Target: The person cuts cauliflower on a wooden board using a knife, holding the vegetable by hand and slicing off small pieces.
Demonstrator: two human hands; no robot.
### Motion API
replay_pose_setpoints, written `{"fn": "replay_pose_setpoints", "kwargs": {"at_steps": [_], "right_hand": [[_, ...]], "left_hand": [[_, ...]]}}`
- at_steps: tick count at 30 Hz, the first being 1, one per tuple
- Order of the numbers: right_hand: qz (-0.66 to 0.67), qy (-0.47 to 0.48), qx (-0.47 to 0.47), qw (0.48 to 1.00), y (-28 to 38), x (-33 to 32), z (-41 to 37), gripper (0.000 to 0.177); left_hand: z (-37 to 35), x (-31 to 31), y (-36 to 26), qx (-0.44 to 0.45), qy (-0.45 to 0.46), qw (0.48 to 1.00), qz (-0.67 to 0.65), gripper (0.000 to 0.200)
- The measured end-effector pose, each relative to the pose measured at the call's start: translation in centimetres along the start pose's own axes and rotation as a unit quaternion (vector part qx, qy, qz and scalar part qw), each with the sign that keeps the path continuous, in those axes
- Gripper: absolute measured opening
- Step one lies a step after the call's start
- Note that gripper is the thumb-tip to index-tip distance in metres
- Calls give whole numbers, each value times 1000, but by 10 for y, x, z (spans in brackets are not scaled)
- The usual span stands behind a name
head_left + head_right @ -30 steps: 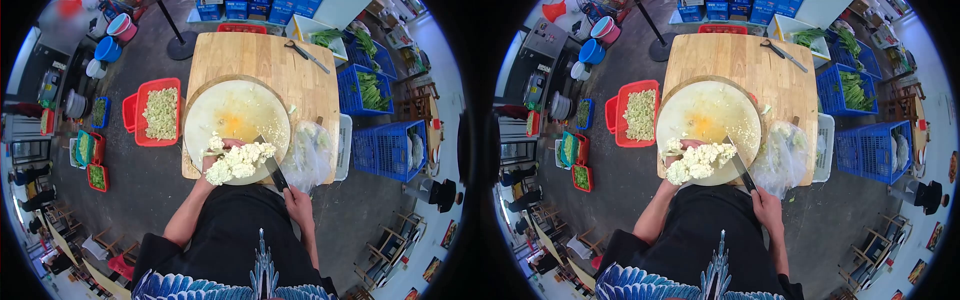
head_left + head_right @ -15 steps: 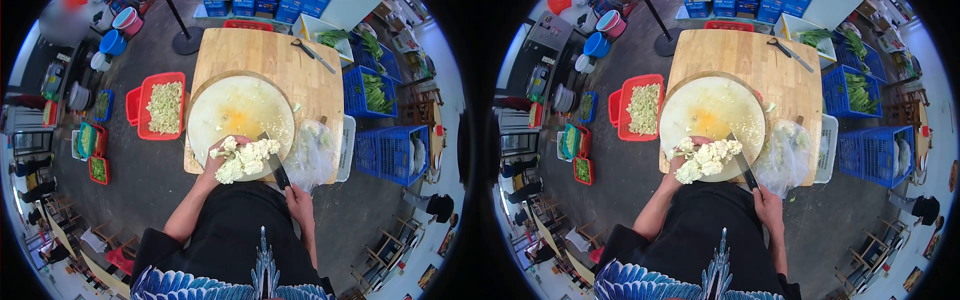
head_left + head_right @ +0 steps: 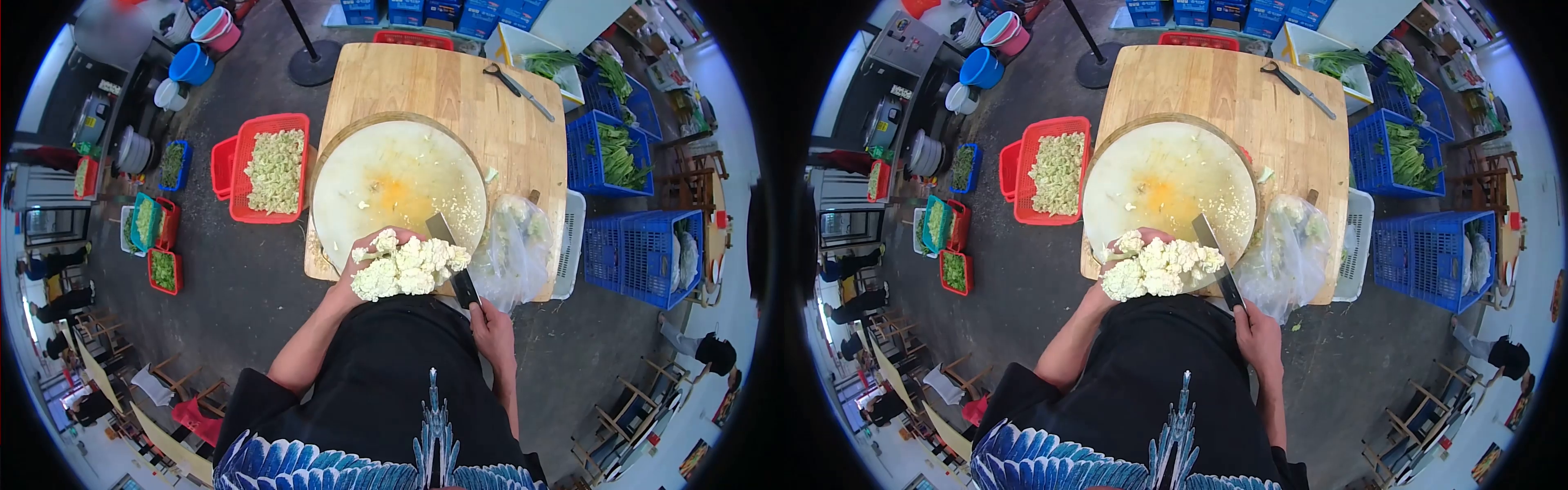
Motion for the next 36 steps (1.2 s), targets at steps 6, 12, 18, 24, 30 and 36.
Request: {"fn": "replay_pose_setpoints", "kwargs": {"at_steps": [6, 12, 18, 24, 30, 36], "right_hand": [[2, -3, -4, 1000, -3, 2, 1, 30], [9, -5, 2, 1000, -4, 4, 0, 31], [18, 0, -2, 1000, -6, 5, 1, 30], [18, 0, 3, 1000, -8, 6, 2, 30], [21, -1, -1, 1000, -9, 7, 1, 30], [8, 2, 0, 1000, -8, 6, 1, 30]], "left_hand": [[-3, 1, -5, 9, 1, 999, 52, 27], [-3, 0, -9, 8, 0, 997, 80, 26], [3, 3, -27, 84, 26, 929, 360, 31], [1, 13, -41, 143, 2, 868, 476, 47], [-4, 9, -33, 98, -6, 861, 500, 49], [-7, 4, -24, 62, -9, 869, 490, 48]]}}
Point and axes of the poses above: each hand's wrist, its own z-axis towards the middle knuckle, its own x-axis out of the palm, y = z × x, the point moved 2 cm from there along z, towards the middle knuckle, and after that the axes turned 1 degree about x, right-handed, at the moved point
